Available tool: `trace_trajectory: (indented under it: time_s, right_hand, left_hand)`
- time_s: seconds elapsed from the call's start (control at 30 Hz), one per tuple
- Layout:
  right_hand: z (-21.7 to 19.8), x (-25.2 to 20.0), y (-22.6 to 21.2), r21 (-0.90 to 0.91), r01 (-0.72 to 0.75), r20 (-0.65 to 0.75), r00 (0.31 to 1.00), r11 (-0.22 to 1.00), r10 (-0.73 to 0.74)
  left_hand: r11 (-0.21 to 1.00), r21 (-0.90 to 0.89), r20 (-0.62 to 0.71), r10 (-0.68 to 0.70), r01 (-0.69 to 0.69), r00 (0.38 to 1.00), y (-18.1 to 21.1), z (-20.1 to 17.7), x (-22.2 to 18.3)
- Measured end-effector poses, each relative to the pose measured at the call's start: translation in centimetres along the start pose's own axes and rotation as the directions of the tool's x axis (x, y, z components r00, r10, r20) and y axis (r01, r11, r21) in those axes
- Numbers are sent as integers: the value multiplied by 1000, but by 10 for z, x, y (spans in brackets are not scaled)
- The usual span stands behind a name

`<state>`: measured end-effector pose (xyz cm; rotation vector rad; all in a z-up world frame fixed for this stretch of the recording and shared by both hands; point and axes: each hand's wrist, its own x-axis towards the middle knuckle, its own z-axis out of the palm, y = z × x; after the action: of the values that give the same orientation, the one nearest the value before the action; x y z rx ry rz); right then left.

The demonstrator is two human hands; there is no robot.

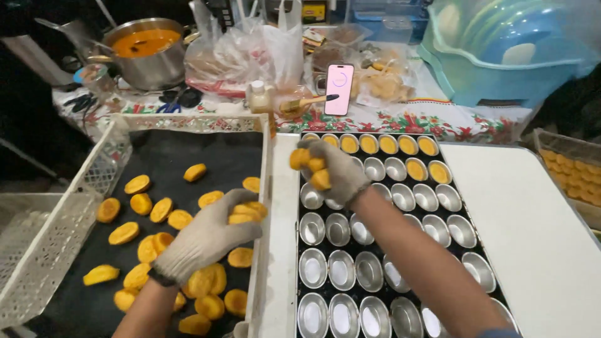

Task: Transferring small yellow cakes from a baking tray into a plastic crate.

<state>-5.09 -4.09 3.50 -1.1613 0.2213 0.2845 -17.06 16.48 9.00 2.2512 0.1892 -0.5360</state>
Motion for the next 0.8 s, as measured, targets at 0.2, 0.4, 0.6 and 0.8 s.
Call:
trace_trajectory:
  time_s: [0.2, 0.4, 0.6, 0.8]
  right_hand:
    - [81, -9, 36, -5, 29, 99, 995, 1000, -29]
    - [37, -9, 24, -308, 327, 358, 910, 893, -209]
    - [-98, -4, -43, -819, 22, -69, 988, 573, -137]
    - [-228, 18, -39, -987, 46, 87, 959, -156, -271]
  left_hand:
    - [965, 244, -324, -7, 91, 946, -58, -4, 8]
    - [923, 370, -309, 16, 105, 951, -74, 0, 21]
    - [821, 571, -398, 267, 9, 877, -74, 2, 55]
    - [604, 782, -246, 530, -157, 812, 51, 11, 87]
